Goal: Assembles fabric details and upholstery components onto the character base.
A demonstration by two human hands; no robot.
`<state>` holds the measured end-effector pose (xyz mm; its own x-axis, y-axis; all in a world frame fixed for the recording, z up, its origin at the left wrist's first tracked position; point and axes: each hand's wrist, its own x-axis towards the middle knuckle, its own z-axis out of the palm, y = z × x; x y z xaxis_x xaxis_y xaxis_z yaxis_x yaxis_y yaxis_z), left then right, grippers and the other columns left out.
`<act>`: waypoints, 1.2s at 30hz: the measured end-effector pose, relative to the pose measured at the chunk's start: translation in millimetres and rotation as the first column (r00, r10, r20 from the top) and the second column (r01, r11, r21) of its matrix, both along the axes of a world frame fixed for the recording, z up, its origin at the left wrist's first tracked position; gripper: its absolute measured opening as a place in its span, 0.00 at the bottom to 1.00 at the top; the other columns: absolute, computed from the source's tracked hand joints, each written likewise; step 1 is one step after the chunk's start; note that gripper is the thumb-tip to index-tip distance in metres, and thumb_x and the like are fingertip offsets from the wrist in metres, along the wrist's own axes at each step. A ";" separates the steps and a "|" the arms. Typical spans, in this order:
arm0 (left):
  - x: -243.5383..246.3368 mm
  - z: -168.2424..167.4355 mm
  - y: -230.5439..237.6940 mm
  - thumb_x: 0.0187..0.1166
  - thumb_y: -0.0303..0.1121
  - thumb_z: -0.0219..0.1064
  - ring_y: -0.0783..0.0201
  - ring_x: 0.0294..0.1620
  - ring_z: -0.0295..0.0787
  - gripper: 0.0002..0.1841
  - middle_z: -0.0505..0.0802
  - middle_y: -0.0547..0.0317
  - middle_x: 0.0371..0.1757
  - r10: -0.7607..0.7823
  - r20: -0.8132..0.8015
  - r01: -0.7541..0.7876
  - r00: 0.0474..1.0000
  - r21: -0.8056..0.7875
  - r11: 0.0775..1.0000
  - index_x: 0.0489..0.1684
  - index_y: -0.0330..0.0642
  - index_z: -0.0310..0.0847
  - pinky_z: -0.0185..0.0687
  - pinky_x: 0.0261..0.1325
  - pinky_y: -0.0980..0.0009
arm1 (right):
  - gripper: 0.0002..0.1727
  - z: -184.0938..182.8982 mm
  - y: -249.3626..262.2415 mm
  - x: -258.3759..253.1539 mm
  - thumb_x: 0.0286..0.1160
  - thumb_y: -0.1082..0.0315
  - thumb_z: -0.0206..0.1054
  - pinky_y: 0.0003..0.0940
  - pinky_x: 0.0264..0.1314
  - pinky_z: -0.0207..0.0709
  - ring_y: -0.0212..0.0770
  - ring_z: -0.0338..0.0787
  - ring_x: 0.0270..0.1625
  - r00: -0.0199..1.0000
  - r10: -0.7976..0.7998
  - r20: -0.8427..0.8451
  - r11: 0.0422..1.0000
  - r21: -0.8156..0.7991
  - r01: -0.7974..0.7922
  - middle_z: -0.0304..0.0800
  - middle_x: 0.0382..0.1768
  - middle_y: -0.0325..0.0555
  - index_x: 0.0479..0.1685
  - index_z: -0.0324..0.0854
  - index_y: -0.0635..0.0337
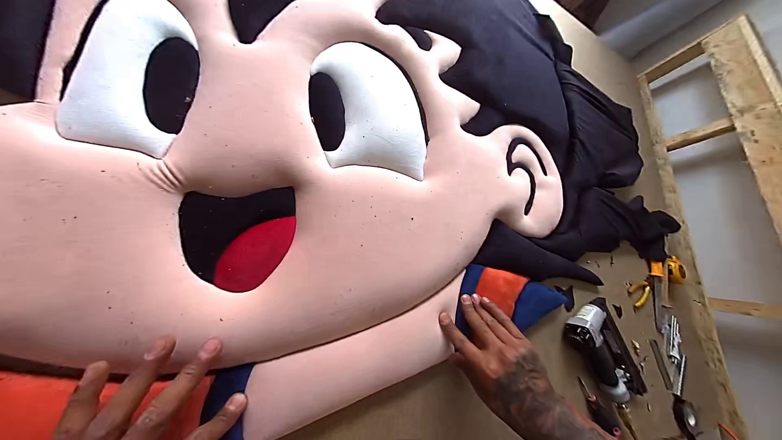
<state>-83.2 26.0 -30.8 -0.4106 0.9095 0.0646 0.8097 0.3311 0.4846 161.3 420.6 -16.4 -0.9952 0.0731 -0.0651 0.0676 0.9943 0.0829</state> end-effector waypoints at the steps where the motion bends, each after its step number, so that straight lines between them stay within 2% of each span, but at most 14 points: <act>1: -4.5 1.4 1.5 0.66 0.56 0.80 0.28 0.93 0.48 0.29 0.66 0.34 0.90 -0.032 0.026 0.033 0.999 -0.020 0.999 0.67 0.56 0.89 0.35 0.90 0.27 | 0.25 0.6 0.1 -0.3 0.84 0.45 0.58 0.53 0.83 0.72 0.56 0.85 0.76 1.000 0.004 0.001 1.000 0.003 -0.004 0.87 0.72 0.58 0.76 0.82 0.38; 5: -13.2 1.6 3.2 0.68 0.57 0.79 0.27 0.92 0.51 0.29 0.67 0.32 0.89 -0.096 0.065 0.100 0.993 -0.060 0.993 0.67 0.55 0.89 0.39 0.89 0.27 | 0.26 0.5 3.7 -0.1 0.84 0.42 0.57 0.51 0.83 0.73 0.54 0.86 0.75 1.000 0.012 -0.024 1.000 -0.013 -0.013 0.87 0.71 0.56 0.76 0.82 0.36; 8: -16.5 -2.6 2.7 0.68 0.59 0.77 0.31 0.92 0.53 0.30 0.68 0.37 0.90 -0.102 0.073 0.107 0.992 -0.068 0.992 0.69 0.57 0.87 0.39 0.89 0.27 | 0.26 -1.2 7.1 -1.7 0.84 0.41 0.58 0.50 0.83 0.73 0.53 0.86 0.75 0.999 0.015 -0.043 0.999 -0.043 -0.017 0.87 0.72 0.56 0.76 0.82 0.37; 14: -11.9 -8.7 7.2 0.69 0.65 0.73 0.42 0.91 0.62 0.27 0.78 0.50 0.86 -0.037 -0.045 0.037 0.998 0.015 0.999 0.59 0.61 0.91 0.45 0.91 0.32 | 0.27 -1.0 9.3 -3.3 0.83 0.39 0.57 0.50 0.81 0.74 0.52 0.88 0.73 0.997 0.025 -0.079 0.998 -0.050 -0.029 0.89 0.69 0.54 0.74 0.84 0.37; 18: -8.0 -16.3 8.8 0.69 0.74 0.62 0.52 0.85 0.72 0.29 0.86 0.62 0.77 0.004 -0.209 0.016 0.978 0.095 0.995 0.53 0.66 0.91 0.48 0.91 0.37 | 0.29 2.7 18.1 -7.4 0.70 0.32 0.65 0.58 0.73 0.76 0.55 0.86 0.68 0.995 0.033 -0.095 0.994 -0.099 -0.042 0.89 0.65 0.52 0.71 0.84 0.25; 20: -9.4 -12.4 17.0 0.65 0.76 0.62 0.53 0.81 0.75 0.33 0.87 0.61 0.71 -0.016 -0.247 0.039 0.969 0.088 0.995 0.63 0.67 0.85 0.47 0.90 0.35 | 0.30 5.4 25.4 -10.6 0.67 0.29 0.66 0.62 0.76 0.72 0.55 0.86 0.68 0.993 0.072 -0.098 0.992 -0.101 -0.082 0.89 0.63 0.50 0.70 0.84 0.22; 22: -7.9 -7.8 28.8 0.57 0.78 0.66 0.47 0.81 0.73 0.45 0.82 0.56 0.73 -0.037 -0.244 0.056 0.969 0.072 0.996 0.80 0.71 0.74 0.46 0.88 0.30 | 0.31 5.4 29.8 -11.3 0.67 0.30 0.68 0.61 0.80 0.70 0.53 0.85 0.71 0.985 0.125 -0.118 0.983 -0.120 -0.139 0.89 0.63 0.48 0.71 0.84 0.25; 24: -8.2 -4.4 44.2 0.50 0.83 0.65 0.38 0.94 0.52 0.58 0.62 0.48 0.93 -0.086 -0.241 0.092 0.967 0.016 0.996 0.91 0.72 0.60 0.39 0.89 0.25 | 0.31 3.8 32.2 -9.8 0.67 0.32 0.69 0.59 0.83 0.68 0.52 0.81 0.76 0.978 0.152 -0.144 0.974 -0.144 -0.172 0.87 0.67 0.47 0.71 0.84 0.28; 25: -9.3 -5.0 52.5 0.45 0.86 0.64 0.35 0.96 0.41 0.63 0.52 0.47 0.97 -0.118 -0.236 0.119 0.965 -0.010 0.993 0.93 0.71 0.56 0.34 0.90 0.24 | 0.31 2.5 32.5 -8.7 0.67 0.33 0.71 0.57 0.84 0.68 0.53 0.77 0.81 0.975 0.155 -0.161 0.970 -0.163 -0.181 0.85 0.71 0.47 0.71 0.85 0.30; 27: -12.7 -8.9 70.0 0.42 0.90 0.59 0.33 0.97 0.30 0.67 0.43 0.45 0.98 -0.190 -0.234 0.186 0.953 -0.038 0.982 0.95 0.70 0.52 0.28 0.90 0.23 | 0.32 0.1 33.8 -6.1 0.68 0.35 0.72 0.54 0.86 0.69 0.58 0.65 0.89 0.973 0.157 -0.169 0.962 -0.195 -0.189 0.74 0.83 0.54 0.73 0.84 0.32; 29: -16.8 -8.6 94.6 0.48 0.92 0.51 0.36 0.98 0.28 0.64 0.43 0.49 0.99 -0.273 -0.222 0.271 0.936 -0.041 0.962 0.96 0.71 0.51 0.28 0.90 0.23 | 0.33 -5.5 35.0 -1.8 0.70 0.34 0.71 0.51 0.84 0.73 0.57 0.66 0.90 0.971 0.153 -0.182 0.959 -0.208 -0.190 0.72 0.84 0.58 0.75 0.83 0.34; 32: -33.5 0.2 165.9 0.70 0.84 0.40 0.45 0.98 0.42 0.50 0.58 0.55 0.96 -0.365 -0.283 0.381 0.887 0.001 0.925 0.91 0.67 0.63 0.36 0.93 0.29 | 0.32 -12.0 29.6 4.3 0.73 0.36 0.69 0.47 0.83 0.75 0.52 0.76 0.83 0.973 0.110 -0.204 0.963 -0.220 -0.155 0.81 0.77 0.54 0.75 0.82 0.36; 34: -51.4 8.1 224.0 0.69 0.84 0.42 0.45 0.97 0.44 0.51 0.59 0.55 0.96 -0.491 -0.305 0.493 0.816 -0.075 0.867 0.90 0.63 0.66 0.33 0.93 0.31 | 0.31 -10.6 21.8 8.1 0.76 0.37 0.67 0.49 0.86 0.72 0.50 0.78 0.83 0.979 0.075 -0.191 0.972 -0.203 -0.114 0.83 0.76 0.51 0.76 0.82 0.39; 36: -67.5 10.9 275.1 0.65 0.85 0.46 0.44 0.98 0.41 0.54 0.57 0.56 0.97 -0.664 -0.302 0.659 0.684 -0.135 0.740 0.91 0.62 0.64 0.27 0.94 0.31 | 0.30 -11.5 14.4 12.9 0.79 0.40 0.65 0.50 0.88 0.70 0.50 0.77 0.84 0.981 0.034 -0.193 0.979 -0.190 -0.071 0.82 0.78 0.50 0.77 0.81 0.42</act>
